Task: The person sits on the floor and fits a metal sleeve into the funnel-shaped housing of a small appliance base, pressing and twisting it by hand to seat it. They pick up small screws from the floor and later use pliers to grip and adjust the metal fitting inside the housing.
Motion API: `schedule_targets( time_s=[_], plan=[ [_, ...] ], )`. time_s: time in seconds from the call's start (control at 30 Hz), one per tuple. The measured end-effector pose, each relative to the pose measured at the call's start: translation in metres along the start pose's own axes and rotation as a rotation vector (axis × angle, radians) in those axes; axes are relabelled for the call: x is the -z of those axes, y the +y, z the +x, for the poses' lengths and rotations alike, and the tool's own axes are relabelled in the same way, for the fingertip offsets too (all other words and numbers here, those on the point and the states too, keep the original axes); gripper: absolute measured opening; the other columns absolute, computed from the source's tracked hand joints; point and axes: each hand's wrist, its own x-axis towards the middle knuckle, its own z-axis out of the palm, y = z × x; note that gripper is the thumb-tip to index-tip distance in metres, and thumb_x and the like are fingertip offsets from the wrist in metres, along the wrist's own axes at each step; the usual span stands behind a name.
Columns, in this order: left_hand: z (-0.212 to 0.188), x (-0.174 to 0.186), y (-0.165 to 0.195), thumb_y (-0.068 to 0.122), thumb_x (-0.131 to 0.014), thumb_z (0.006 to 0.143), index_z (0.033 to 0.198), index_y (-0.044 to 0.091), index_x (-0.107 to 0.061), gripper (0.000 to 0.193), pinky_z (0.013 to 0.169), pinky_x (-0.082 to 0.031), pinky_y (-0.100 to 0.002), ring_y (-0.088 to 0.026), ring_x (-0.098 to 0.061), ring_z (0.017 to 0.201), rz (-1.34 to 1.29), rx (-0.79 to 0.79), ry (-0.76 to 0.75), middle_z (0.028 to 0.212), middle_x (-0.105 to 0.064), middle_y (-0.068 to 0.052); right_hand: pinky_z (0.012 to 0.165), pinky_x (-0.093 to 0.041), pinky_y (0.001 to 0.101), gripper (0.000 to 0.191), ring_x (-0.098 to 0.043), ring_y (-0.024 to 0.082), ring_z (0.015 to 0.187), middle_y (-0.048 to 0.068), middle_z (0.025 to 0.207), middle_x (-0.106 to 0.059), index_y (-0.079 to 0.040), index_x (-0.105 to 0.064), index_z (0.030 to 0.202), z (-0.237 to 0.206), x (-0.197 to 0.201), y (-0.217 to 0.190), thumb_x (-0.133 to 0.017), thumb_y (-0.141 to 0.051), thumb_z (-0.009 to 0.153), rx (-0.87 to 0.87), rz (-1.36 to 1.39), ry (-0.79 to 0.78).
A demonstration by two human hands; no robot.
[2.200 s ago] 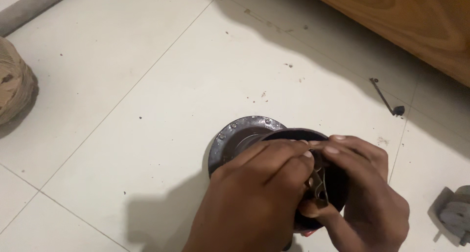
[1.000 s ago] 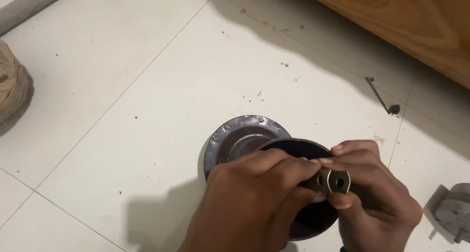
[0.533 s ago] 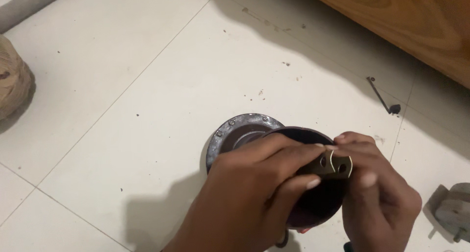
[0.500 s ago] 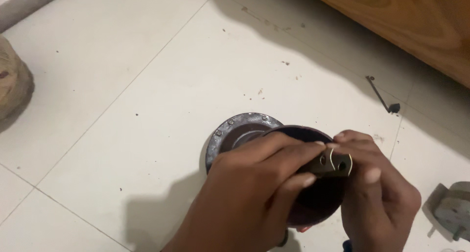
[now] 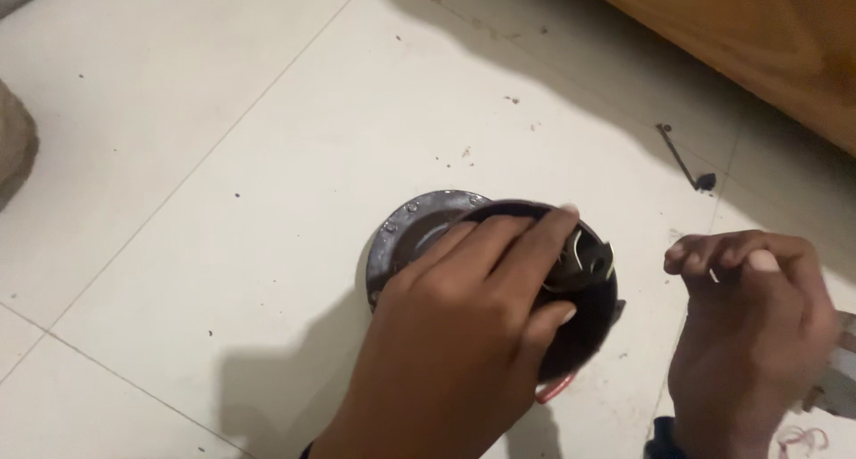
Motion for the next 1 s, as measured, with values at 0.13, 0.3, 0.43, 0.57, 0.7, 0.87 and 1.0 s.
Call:
schedule_targets(
  time_s=[0.13,0.3,0.43,0.57,0.7,0.87,1.0],
  plan=[
    [0.001,-0.008,0.003,0.012,-0.069,0.094,0.126,-0.005,-0.062,0.037,0.094,-0.058,-0.040,-0.033,-0.072,0.107,0.053,-0.134,0.083,0.119,-0.072,-0.017,0.082,-0.052,0.0339,0.039,-0.066,0.019,0.084,0.012,0.086,-0.070,0.003,-0.067,0.088,0.002,0.044,0.036,-0.057,-0.030,0.106,-0.211,-0.684,-0.069],
    [0.005,-0.010,0.002,0.010,-0.071,0.091,0.117,0.000,-0.067,0.027,0.072,-0.058,-0.041,-0.035,-0.073,0.086,-0.067,0.037,0.041,0.102,-0.075,-0.017,0.073,-0.057,0.0408,0.040,-0.076,0.030,0.078,0.016,0.083,-0.075,-0.002,-0.074,0.100,-0.056,0.049,0.094,-0.068,-0.041,0.095,-0.584,-1.092,-0.109],
    [0.008,-0.012,0.001,0.013,-0.073,0.088,0.114,0.001,-0.067,0.030,0.064,-0.057,-0.042,-0.036,-0.074,0.078,-0.004,0.072,0.079,0.096,-0.075,-0.017,0.068,-0.058,0.0389,0.059,-0.078,0.033,0.072,0.018,0.085,-0.077,0.004,-0.057,0.122,-0.089,0.030,0.135,-0.075,-0.039,0.086,-0.686,-1.022,-0.061],
    [0.009,-0.015,-0.004,0.015,-0.074,0.088,0.113,0.002,-0.067,0.029,0.065,-0.057,-0.042,-0.036,-0.073,0.077,0.069,0.089,0.103,0.093,-0.075,-0.017,0.056,-0.059,0.0328,0.082,-0.076,0.026,0.066,0.016,0.085,-0.070,0.013,-0.047,0.125,-0.079,0.038,0.157,-0.093,-0.035,0.077,-0.691,-0.910,0.049],
    [0.009,-0.018,-0.008,0.016,-0.074,0.089,0.114,0.002,-0.066,0.030,0.065,-0.057,-0.043,-0.037,-0.073,0.078,0.062,0.038,0.160,0.094,-0.075,-0.017,0.048,-0.044,0.0358,0.041,-0.057,0.024,0.057,0.018,0.077,-0.064,0.013,-0.075,0.101,-0.073,0.043,0.159,-0.074,-0.027,0.092,-0.905,-0.540,-0.079],
    [0.011,-0.017,-0.013,0.018,-0.073,0.090,0.113,0.003,-0.067,0.028,0.064,-0.056,-0.044,-0.037,-0.073,0.075,0.036,0.081,0.161,0.085,-0.074,-0.018,0.074,-0.052,0.0333,0.041,-0.062,0.020,0.080,0.015,0.098,-0.067,0.013,-0.069,0.112,-0.061,0.027,0.117,-0.067,-0.026,0.099,-0.850,-0.184,-0.007],
    [0.010,-0.014,-0.017,0.019,-0.073,0.091,0.113,0.001,-0.066,0.029,0.064,-0.057,-0.044,-0.036,-0.073,0.074,0.031,0.093,0.147,0.083,-0.074,-0.019,0.096,-0.052,0.0405,0.046,-0.073,0.024,0.100,0.013,0.108,-0.072,0.007,-0.059,0.121,-0.049,0.017,0.057,-0.056,-0.030,0.094,-0.791,0.057,0.061]
  ],
)
